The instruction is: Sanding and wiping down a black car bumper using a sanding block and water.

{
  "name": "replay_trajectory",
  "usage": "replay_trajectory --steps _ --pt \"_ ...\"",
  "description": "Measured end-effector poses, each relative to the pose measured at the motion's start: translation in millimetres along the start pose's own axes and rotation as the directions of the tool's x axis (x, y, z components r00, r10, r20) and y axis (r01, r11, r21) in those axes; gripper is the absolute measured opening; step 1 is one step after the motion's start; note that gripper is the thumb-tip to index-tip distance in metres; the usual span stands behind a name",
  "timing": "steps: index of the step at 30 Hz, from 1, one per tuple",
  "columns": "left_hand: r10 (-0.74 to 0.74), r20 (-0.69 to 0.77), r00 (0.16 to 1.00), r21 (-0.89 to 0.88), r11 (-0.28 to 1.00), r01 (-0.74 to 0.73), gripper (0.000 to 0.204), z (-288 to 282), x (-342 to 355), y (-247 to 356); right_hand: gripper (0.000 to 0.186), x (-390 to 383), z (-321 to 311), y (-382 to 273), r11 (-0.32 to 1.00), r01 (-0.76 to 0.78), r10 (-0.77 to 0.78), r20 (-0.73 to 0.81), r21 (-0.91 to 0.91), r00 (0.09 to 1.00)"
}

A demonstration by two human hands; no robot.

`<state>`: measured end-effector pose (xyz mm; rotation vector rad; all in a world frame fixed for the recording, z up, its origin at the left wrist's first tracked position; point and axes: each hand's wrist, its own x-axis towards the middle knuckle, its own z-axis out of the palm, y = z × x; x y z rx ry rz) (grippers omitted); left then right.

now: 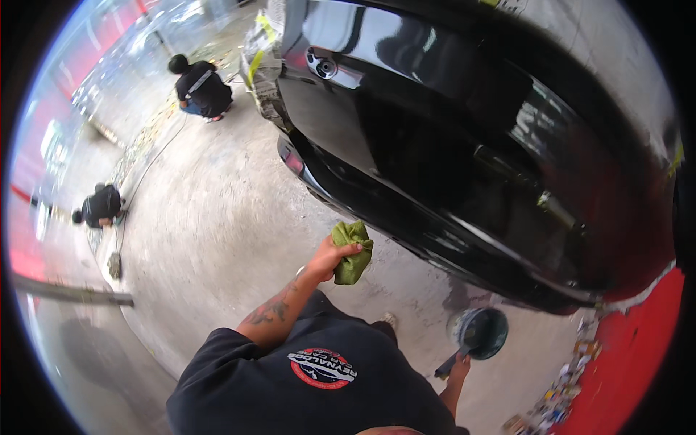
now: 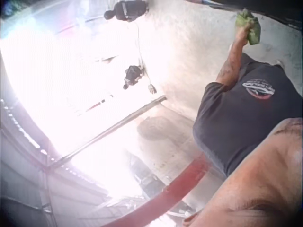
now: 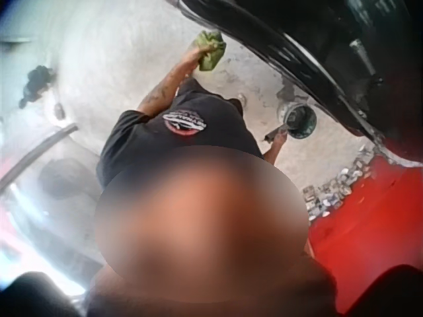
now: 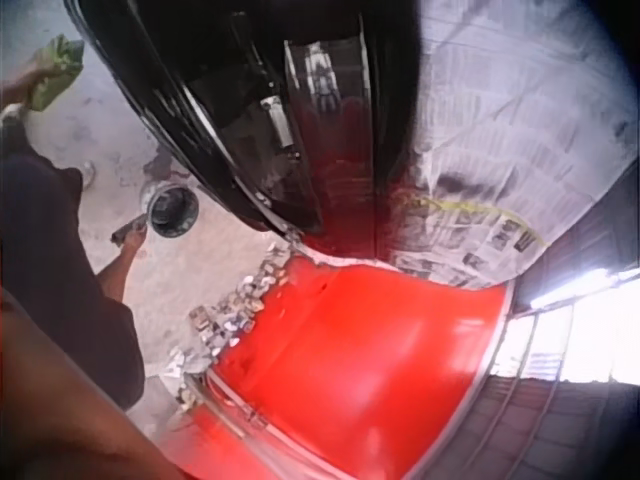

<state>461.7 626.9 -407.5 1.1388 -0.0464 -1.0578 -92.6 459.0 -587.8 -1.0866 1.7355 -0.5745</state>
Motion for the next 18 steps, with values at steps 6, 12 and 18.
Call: replay_trajectory --steps 6,12,18 --pt "-0.068 0.303 0.951 0.643 0.75 -0.152 0.053 -68 36 61 0.033 -109 132 56 0.977 -0.123 0.143 -0.104 0.174 0.984" --pt "-0.037 0.765 0.643 0.644 0.02 -0.765 0.059 -18 47 158 0.042 -262 235 117 0.887 -0.379 0.436 -0.211 0.263 0.875" --pt "-0.188 0.944 0.272 0.153 -0.481 -0.863 0.062 94 50 219 0.044 -357 275 157 0.776 -0.499 0.614 -0.284 0.384 0.737"
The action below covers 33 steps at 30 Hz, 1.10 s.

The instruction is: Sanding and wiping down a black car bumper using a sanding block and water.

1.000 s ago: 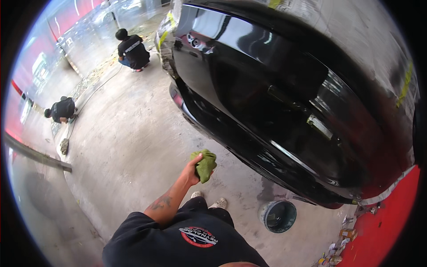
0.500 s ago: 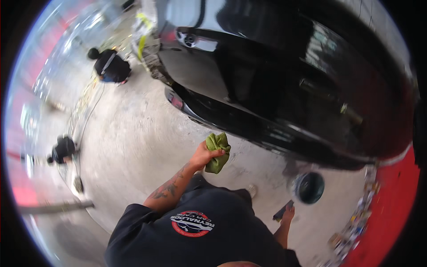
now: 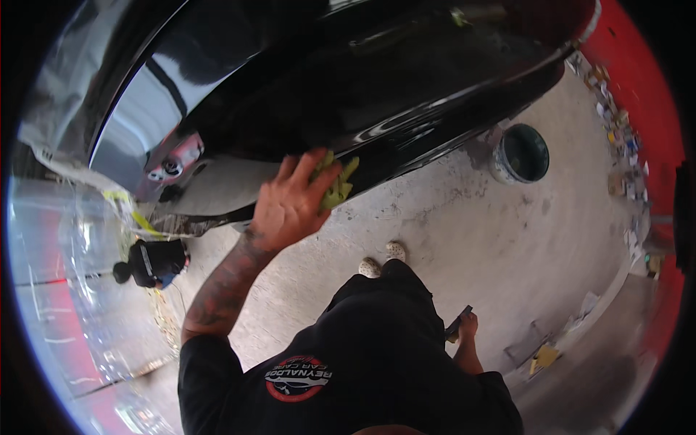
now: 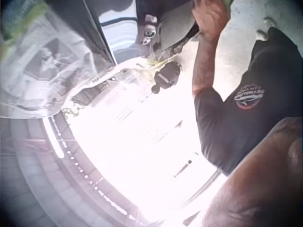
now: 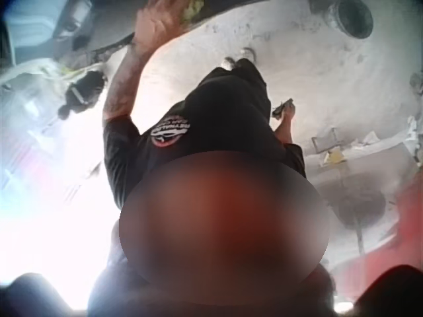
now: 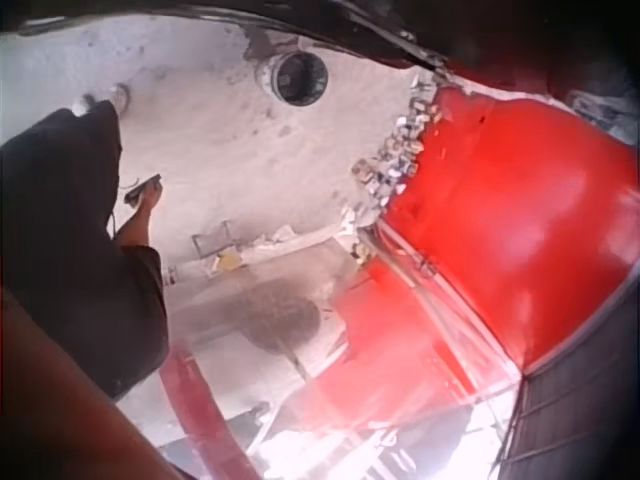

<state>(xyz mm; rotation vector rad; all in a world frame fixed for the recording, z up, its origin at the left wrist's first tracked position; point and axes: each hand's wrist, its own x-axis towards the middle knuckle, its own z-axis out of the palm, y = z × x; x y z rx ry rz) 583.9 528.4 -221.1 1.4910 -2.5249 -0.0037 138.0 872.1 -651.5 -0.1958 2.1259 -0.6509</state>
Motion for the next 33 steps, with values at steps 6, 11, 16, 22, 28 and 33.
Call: replay_trajectory --steps 6,11,16,22,28,33 --pt "0.314 -0.029 0.949 0.512 0.82 -0.256 0.043 -9 61 -10 0.046 5 27 34 0.985 0.064 -0.043 -0.136 0.161 0.99" --pt "0.34 0.154 0.928 0.754 0.567 -0.333 0.052 9 87 -30 0.048 -17 51 -19 0.954 0.065 -0.042 -0.083 0.294 0.996" --pt "0.416 0.178 0.892 0.768 0.507 -0.39 0.045 19 120 -19 0.049 -26 56 -6 0.923 0.039 0.005 -0.114 0.382 0.993" --pt "0.469 0.253 0.846 0.707 0.508 -0.493 0.043 36 125 -19 0.053 -46 84 -23 0.897 0.006 0.036 -0.087 0.442 0.996" --pt "0.537 0.257 0.804 0.622 0.544 -0.563 0.037 89 152 3 0.05 -45 101 -58 0.935 0.19 -0.172 -0.087 0.3 0.981" --pt "0.612 0.068 0.788 0.646 0.575 -0.503 0.013 127 212 31 0.051 -63 102 -138 0.928 0.206 -0.227 0.034 0.312 0.973"
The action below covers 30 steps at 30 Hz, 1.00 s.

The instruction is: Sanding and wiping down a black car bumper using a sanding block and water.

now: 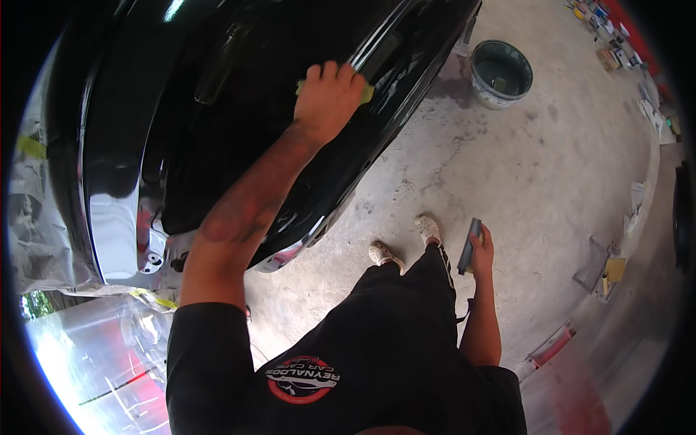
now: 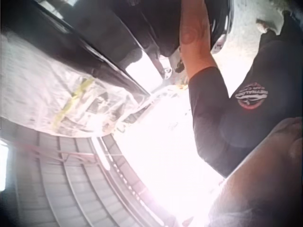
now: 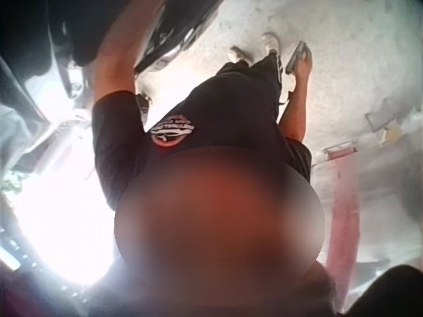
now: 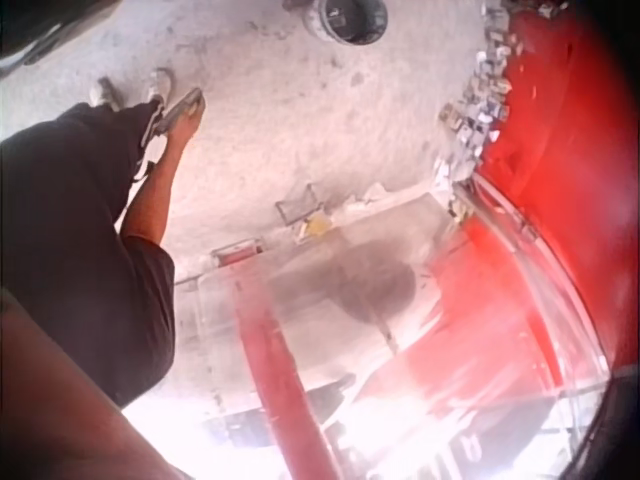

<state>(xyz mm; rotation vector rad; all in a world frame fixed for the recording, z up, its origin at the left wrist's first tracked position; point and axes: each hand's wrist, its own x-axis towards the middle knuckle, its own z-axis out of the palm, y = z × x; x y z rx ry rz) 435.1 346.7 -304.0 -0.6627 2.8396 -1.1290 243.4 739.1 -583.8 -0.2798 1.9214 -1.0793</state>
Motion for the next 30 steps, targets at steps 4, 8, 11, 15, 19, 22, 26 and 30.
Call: replay_trajectory --steps 4,8,11,15,19,22,26,30 --pt "-0.031 0.088 0.996 0.004 1.0 0.031 0.019 4 22 3 0.052 -1 39 -51 0.991 0.03 -0.042 0.094 0.133 0.995" --pt "0.06 0.177 0.982 -0.067 0.997 -0.049 0.024 -14 -19 1 0.053 16 93 -63 0.934 0.306 -0.321 0.059 0.183 0.945" --pt "0.15 0.349 0.925 -0.048 0.989 -0.142 0.029 -39 -62 1 0.053 14 151 -90 0.849 0.49 -0.5 0.0 0.196 0.866" --pt "0.199 0.484 0.852 -0.026 0.977 -0.214 0.067 -57 -89 -9 0.053 -3 221 -157 0.792 0.503 -0.544 0.025 0.345 0.839" --pt "0.169 0.59 0.789 0.081 0.961 -0.266 0.088 -57 -20 13 0.051 -6 255 -175 0.74 0.487 -0.545 -0.012 0.463 0.839" --pt "0.163 0.6 0.783 0.048 0.97 -0.238 0.096 -49 9 7 0.05 -12 266 -180 0.732 0.457 -0.524 -0.011 0.505 0.851" --pt "0.231 0.654 0.721 0.06 0.933 -0.354 0.086 -48 -3 1 0.05 -13 273 -193 0.716 0.536 -0.533 -0.146 0.447 0.833" --pt "0.201 0.647 0.736 0.102 0.933 -0.344 0.086 -57 -29 1 0.051 -17 280 -232 0.63 0.658 -0.591 -0.294 0.413 0.751"
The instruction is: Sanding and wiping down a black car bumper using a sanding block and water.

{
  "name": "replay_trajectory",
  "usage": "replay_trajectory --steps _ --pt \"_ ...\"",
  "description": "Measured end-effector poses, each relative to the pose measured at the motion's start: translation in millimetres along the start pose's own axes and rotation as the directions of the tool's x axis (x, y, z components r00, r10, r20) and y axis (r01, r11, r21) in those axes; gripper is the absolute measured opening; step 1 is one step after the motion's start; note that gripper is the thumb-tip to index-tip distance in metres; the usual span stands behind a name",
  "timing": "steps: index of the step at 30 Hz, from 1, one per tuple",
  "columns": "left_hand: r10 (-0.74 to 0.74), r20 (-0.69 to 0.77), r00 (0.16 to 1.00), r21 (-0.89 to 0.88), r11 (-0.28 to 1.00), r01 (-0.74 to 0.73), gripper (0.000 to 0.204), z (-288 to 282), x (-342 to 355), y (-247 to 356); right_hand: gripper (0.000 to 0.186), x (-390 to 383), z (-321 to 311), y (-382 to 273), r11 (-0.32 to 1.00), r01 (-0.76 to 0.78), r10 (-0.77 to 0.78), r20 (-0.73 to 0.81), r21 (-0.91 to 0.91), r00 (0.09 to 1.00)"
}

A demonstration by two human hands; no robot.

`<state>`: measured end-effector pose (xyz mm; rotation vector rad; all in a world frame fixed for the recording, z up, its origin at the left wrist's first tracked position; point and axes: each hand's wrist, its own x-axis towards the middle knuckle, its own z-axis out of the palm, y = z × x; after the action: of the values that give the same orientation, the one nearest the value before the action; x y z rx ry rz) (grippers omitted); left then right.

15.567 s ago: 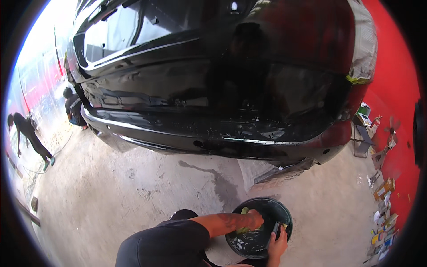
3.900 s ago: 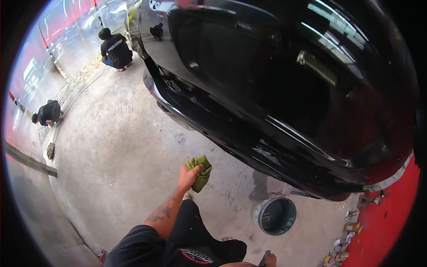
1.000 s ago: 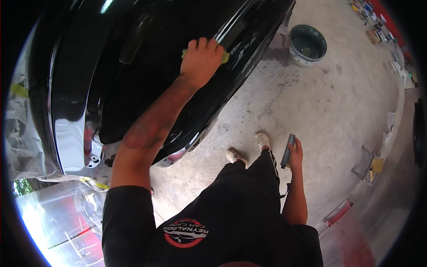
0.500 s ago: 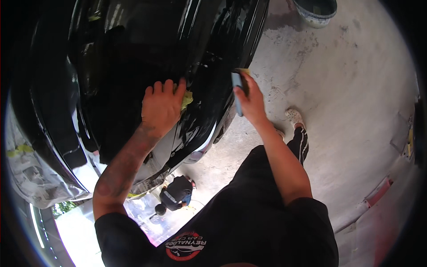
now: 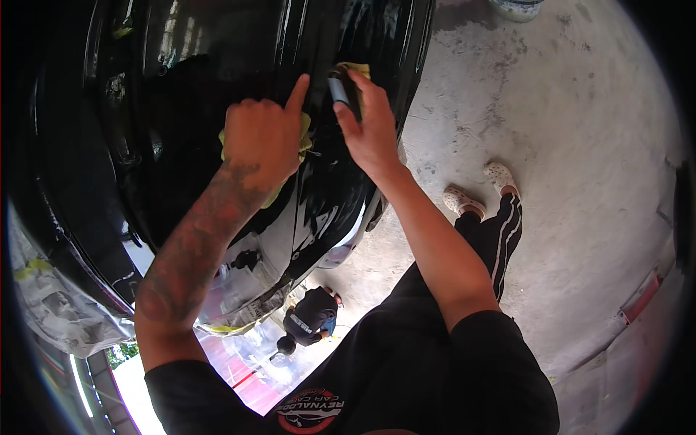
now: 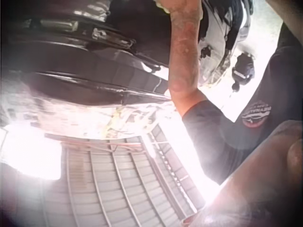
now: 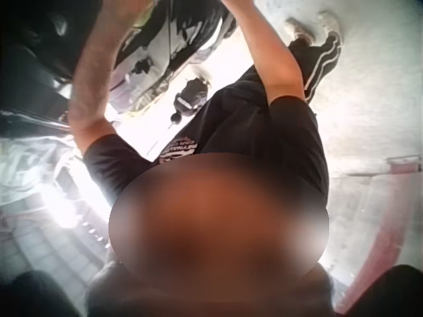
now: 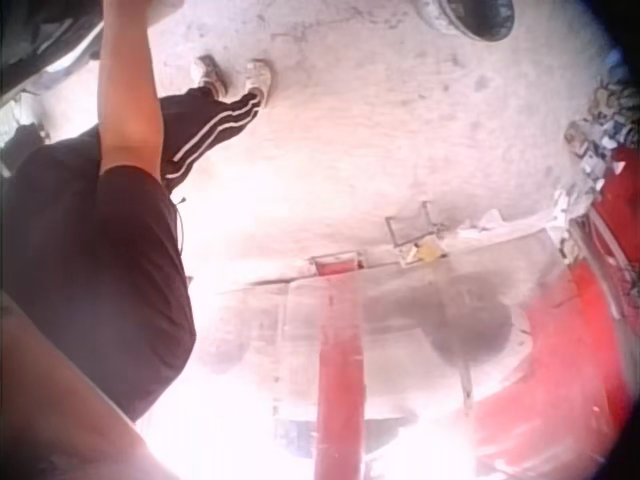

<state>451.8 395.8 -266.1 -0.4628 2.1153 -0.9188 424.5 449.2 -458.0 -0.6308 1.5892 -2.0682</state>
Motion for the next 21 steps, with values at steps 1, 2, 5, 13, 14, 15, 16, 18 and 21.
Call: replay_trajectory --steps 1,2,5,13,14,15,16,18,21 --pt "-0.008 -0.004 1.0 0.006 1.0 0.008 0.086 1 -7 -1 0.05 4 8 -6 0.999 0.023 -0.023 -0.016 0.034 1.0" --pt "-0.015 -0.008 1.0 0.012 1.0 0.015 0.086 2 -14 -3 0.05 3 15 -9 0.999 0.023 -0.022 -0.017 0.036 1.0" --pt "-0.107 -0.029 0.994 -0.101 0.989 0.103 0.082 4 -37 -13 0.048 -6 32 -19 0.998 0.043 -0.044 0.024 0.034 0.999" --pt "-0.176 -0.192 0.966 -0.268 0.956 0.121 0.053 31 -86 -10 0.046 31 44 -9 0.988 0.152 -0.154 -0.1 -0.024 0.983" --pt "-0.199 -0.258 0.945 -0.295 0.948 0.119 0.054 34 -89 -9 0.046 41 43 -10 0.987 0.155 -0.159 -0.114 -0.042 0.981" --pt "-0.198 -0.254 0.947 -0.298 0.947 0.118 0.054 35 -89 -8 0.046 43 43 -11 0.992 0.127 -0.127 -0.111 -0.009 0.986" --pt "-0.216 -0.25 0.944 -0.326 0.937 0.128 0.058 36 -91 -8 0.046 33 45 -12 0.993 0.122 -0.122 -0.107 -0.009 0.987" --pt "-0.238 -0.251 0.938 -0.352 0.925 0.141 0.063 39 -91 -8 0.049 -5 51 -12 0.993 0.118 -0.119 -0.104 -0.009 0.987" --pt "-0.246 -0.27 0.931 -0.359 0.923 0.14 0.064 43 -90 -8 0.052 -35 56 -11 0.989 0.133 -0.127 -0.096 0.058 0.987"
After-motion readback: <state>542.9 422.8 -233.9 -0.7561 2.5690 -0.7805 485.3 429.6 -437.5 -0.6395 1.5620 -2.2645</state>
